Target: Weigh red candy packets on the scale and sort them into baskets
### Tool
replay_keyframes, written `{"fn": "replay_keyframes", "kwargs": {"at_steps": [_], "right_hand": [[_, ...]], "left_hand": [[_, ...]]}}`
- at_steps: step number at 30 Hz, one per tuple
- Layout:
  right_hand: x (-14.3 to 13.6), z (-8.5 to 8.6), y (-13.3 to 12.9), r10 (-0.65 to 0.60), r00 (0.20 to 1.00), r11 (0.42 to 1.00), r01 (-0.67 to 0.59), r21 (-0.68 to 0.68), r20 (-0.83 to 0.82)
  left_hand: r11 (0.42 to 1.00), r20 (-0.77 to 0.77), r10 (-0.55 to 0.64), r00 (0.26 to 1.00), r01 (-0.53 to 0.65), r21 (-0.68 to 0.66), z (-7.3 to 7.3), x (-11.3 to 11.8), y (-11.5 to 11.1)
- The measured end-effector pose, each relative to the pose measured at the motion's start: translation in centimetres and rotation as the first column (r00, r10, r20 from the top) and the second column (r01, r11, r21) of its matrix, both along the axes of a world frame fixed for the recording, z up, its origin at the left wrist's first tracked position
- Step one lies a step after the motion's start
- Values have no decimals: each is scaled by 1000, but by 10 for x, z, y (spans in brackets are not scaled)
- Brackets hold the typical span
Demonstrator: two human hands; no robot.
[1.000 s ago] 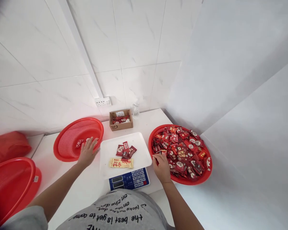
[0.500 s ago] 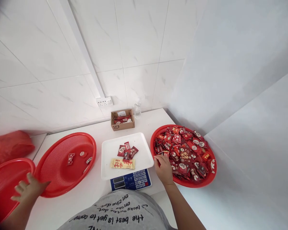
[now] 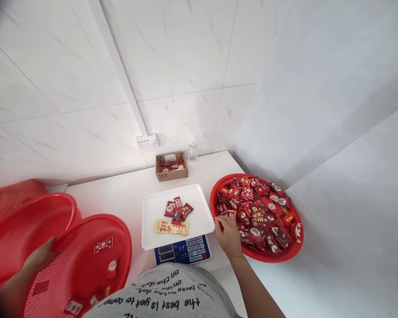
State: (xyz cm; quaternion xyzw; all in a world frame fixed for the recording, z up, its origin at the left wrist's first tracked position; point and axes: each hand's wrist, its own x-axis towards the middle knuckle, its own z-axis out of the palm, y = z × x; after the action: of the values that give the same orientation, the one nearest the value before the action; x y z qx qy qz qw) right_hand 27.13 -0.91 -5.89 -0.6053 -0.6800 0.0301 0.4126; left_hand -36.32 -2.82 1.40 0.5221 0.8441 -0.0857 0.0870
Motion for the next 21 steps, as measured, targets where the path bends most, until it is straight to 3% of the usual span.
{"fn": "replay_keyframes", "kwargs": {"at_steps": [3,7,12,16,18,19,21], "right_hand": [[0,0,0,-2,1000,1000,2,2,10],[0,-1,0,-2,1000,1000,2,-8,15],[0,-2,0,-13,1000,1000,13,-6,29],[0,-2,0,-18,999,1000,17,8,42],[0,-1,0,-23,999,1000,23,-3,42],[0,-1,0,-24,999,1000,25,-8,41],[0,0,0,-23,999,1000,23,-11,44]], "left_hand": [[991,0,-104,995,104,-89,12,20,6],[960,-63,-270,961,263,-101,20,38,10],[976,-262,-216,940,206,-66,19,38,10],[984,-284,-97,954,135,119,12,52,19],[959,-170,-187,968,217,183,5,73,25],[932,-83,-295,952,306,193,1,86,27],[858,52,-495,867,478,187,-8,112,30]]}}
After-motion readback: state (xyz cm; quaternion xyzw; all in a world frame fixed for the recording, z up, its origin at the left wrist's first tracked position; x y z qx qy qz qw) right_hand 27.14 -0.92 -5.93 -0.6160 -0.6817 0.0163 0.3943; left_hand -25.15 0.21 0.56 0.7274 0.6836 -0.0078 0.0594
